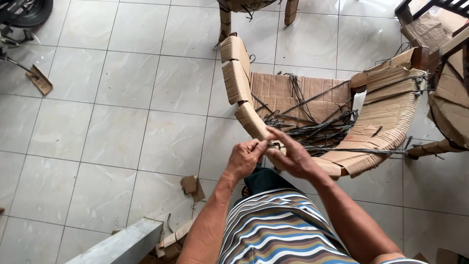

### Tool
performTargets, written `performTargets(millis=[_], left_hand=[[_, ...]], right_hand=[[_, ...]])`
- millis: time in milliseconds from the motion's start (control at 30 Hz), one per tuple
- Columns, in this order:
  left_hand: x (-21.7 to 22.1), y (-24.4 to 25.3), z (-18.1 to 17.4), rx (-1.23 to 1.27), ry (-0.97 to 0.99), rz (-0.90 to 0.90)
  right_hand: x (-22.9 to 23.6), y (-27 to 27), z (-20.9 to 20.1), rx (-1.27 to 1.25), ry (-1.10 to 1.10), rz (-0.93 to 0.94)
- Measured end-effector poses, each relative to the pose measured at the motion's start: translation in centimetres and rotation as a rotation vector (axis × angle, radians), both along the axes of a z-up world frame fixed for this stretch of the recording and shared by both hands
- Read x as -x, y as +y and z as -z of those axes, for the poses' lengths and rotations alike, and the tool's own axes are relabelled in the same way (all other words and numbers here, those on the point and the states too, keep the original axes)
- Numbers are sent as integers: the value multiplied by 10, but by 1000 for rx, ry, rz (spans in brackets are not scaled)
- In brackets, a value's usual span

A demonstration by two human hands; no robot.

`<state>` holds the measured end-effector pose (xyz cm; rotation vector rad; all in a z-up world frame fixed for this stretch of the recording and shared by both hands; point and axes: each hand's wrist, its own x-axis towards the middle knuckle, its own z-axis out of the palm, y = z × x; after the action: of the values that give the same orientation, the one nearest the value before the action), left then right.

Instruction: Binding a chair frame with black plastic or rattan strips over protective cardboard.

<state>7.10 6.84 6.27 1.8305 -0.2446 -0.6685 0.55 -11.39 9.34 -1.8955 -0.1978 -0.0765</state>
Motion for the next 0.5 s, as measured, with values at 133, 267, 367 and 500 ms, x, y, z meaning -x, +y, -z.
performTargets(millis=[133,267,367,500], left_hand=[[-29,-4,6,-51,-12,35],[-61,-5,7,-41,69,88],[-87,-9,10,-62,108,117],[-114,-18,9,-49,143,141]], right_hand=[[-22,9,26,-146,104,142],[-44,-6,40,-71,151,264],[-61,-13,43,-32,199,301],[-82,-24,49,-1,254,304]])
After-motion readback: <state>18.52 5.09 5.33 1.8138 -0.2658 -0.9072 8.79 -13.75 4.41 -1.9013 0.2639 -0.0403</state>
